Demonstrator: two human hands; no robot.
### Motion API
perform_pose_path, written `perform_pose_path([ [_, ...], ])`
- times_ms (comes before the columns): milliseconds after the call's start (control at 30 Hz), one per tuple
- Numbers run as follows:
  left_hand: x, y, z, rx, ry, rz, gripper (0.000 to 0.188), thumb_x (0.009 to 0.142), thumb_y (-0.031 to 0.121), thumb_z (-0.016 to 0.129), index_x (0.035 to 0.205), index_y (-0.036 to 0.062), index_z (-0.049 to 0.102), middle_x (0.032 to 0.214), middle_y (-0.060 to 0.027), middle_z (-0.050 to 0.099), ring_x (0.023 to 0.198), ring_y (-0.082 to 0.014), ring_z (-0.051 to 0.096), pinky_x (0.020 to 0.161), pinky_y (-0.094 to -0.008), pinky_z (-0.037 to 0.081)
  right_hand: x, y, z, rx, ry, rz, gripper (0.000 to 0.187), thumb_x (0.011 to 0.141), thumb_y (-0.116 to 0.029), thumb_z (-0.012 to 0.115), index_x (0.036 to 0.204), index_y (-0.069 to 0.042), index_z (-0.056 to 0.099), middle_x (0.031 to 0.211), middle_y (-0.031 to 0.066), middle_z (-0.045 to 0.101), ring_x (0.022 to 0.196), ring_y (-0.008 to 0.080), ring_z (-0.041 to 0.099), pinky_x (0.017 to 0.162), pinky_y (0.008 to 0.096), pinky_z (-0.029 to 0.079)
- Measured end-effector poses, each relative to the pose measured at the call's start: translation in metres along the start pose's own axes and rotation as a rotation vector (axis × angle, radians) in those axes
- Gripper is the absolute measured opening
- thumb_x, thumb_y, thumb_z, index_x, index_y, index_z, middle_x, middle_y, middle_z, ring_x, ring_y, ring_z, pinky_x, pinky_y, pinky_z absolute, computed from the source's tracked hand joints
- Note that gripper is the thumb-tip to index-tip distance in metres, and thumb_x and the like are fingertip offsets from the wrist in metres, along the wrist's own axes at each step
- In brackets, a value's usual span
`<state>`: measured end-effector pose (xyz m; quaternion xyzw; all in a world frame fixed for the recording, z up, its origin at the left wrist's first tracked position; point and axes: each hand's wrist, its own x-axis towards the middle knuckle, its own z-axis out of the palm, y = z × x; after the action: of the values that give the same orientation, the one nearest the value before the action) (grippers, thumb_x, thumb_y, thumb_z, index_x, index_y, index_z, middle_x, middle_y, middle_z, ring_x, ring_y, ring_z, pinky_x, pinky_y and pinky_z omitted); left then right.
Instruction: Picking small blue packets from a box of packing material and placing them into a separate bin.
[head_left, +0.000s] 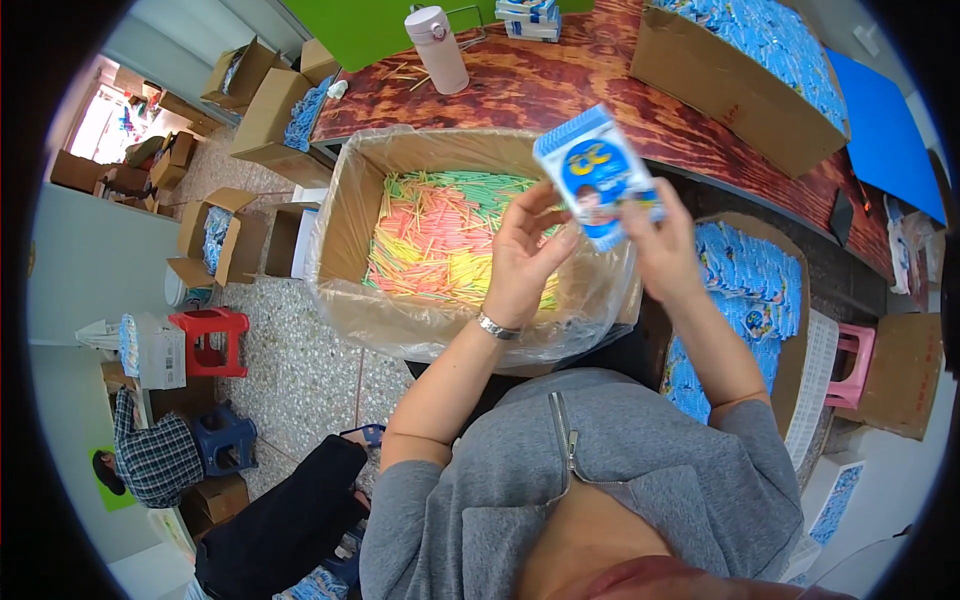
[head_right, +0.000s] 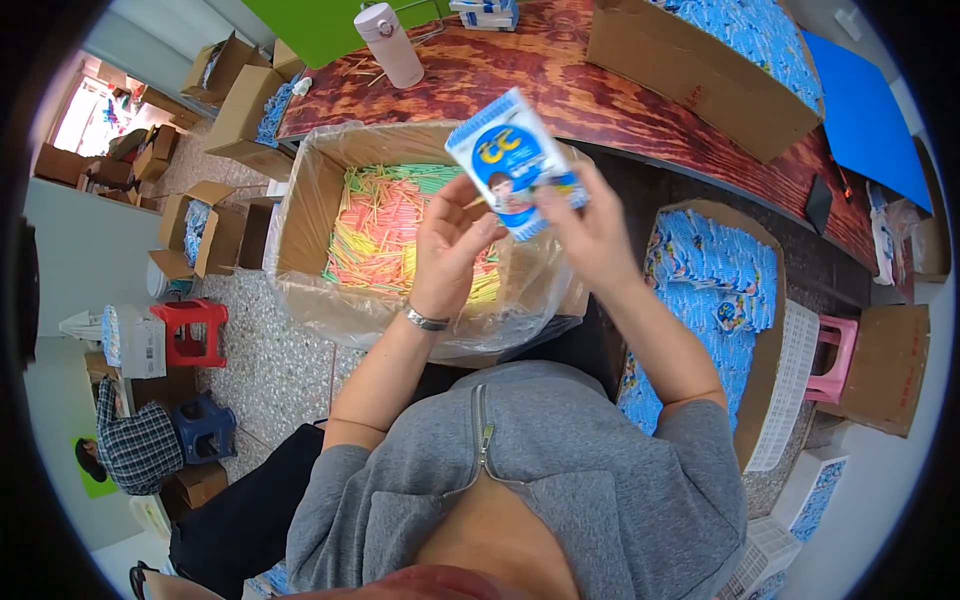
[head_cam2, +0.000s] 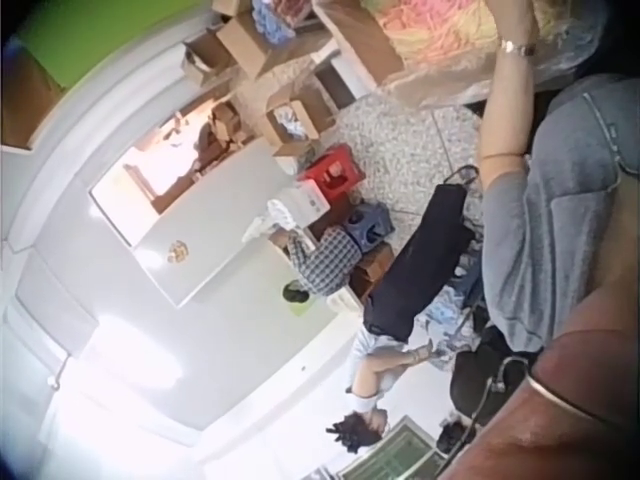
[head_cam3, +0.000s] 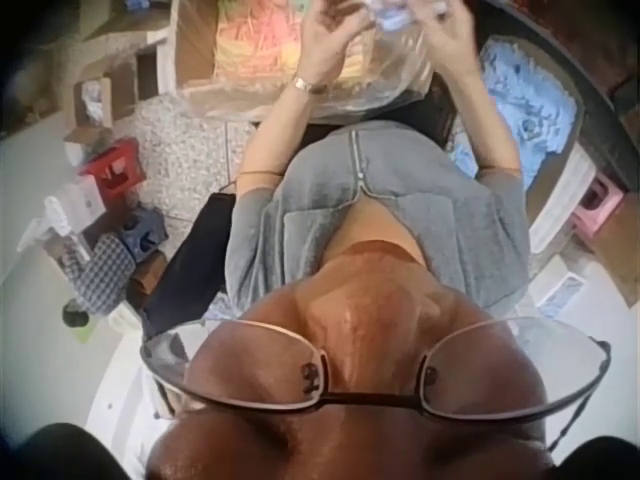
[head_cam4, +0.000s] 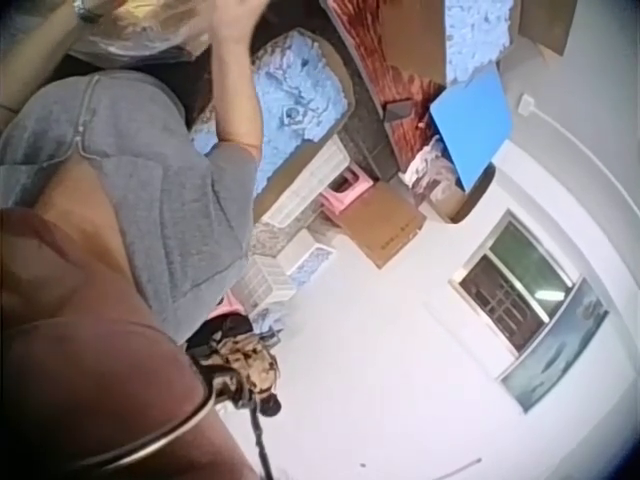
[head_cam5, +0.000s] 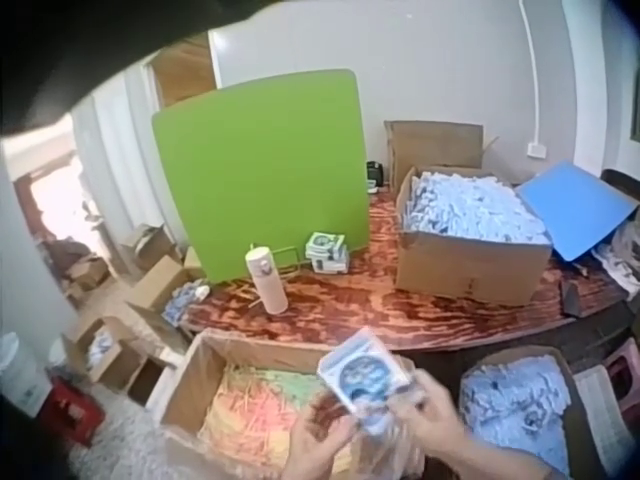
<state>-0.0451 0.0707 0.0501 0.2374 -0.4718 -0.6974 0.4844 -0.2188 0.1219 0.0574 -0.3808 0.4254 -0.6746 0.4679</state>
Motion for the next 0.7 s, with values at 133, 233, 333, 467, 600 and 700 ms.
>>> perform_pose_path([
  [133,0.0,0.006,-0.018,-0.083,0.105,-0.065,0.038,0.092,0.01,0.056,0.128,0.0027,0.046,0.124,-0.0101,0.054,0.108,-0.0198,0.056,0.085,-0.0328,0.052,0.034,-0.025,-0.037,-0.139,0.027,-0.108,0.026,0.092,-0.012,0.058,0.114,0.0,0.053,0.105,0.0069,0.061,0.097,0.0139,0.06,0.086,0.033,0.05],
  [233,-0.001,0.005,-0.02,-0.091,0.095,-0.054,0.039,0.09,0.01,0.06,0.125,0.0001,0.048,0.119,-0.0082,0.054,0.103,-0.0149,0.057,0.083,-0.0276,0.051,0.039,-0.031,-0.041,-0.331,0.104,-0.067,0.023,0.09,-0.011,0.06,0.111,-0.001,0.056,0.1,0.005,0.061,0.091,0.0135,0.059,0.079,0.0298,0.049],
  [333,0.001,0.005,-0.017,-0.054,0.132,-0.107,0.037,0.09,0.011,0.06,0.124,0.0003,0.049,0.117,-0.0071,0.055,0.102,-0.0132,0.056,0.083,-0.0266,0.049,0.036,-0.031,-0.036,-0.183,-0.081,-0.268,0.022,0.089,-0.01,0.061,0.109,-0.001,0.057,0.097,0.0027,0.061,0.088,0.0109,0.058,0.076,0.0269,0.048],
  [467,0.001,0.012,-0.012,0.264,0.166,0.149,0.043,0.091,0.009,0.057,0.131,0.0002,0.044,0.13,-0.0107,0.048,0.115,-0.0186,0.048,0.094,-0.0315,0.041,0.026,-0.026,-0.027,-0.069,-0.084,-0.143,0.023,0.088,-0.012,0.064,0.106,0.0,0.057,0.092,0.0025,0.062,0.085,0.0088,0.058,0.072,0.0227,0.046],
  [600,-0.004,0.022,-0.007,0.938,0.137,0.592,0.06,0.091,0.018,0.054,0.142,-0.0026,0.03,0.148,-0.0212,0.025,0.138,-0.0325,0.023,0.111,-0.0415,0.019,0.033,-0.023,-0.008,-0.757,0.034,-0.098,0.019,0.088,-0.009,0.062,0.104,0.0,0.057,0.085,0.0032,0.063,0.075,0.0082,0.059,0.068,0.0246,0.047],
  [700,0.014,0.015,0.002,0.957,0.11,0.315,0.075,0.094,0.043,0.043,0.145,-0.0044,0.017,0.15,-0.0249,0.02,0.139,-0.0379,0.019,0.113,-0.0421,0.015,-0.006,-0.018,0.024,-0.823,-0.335,-0.31,0.026,0.082,-0.011,0.068,0.103,0.0,0.06,0.082,0.0089,0.066,0.072,0.0145,0.064,0.065,0.0269,0.049],
])
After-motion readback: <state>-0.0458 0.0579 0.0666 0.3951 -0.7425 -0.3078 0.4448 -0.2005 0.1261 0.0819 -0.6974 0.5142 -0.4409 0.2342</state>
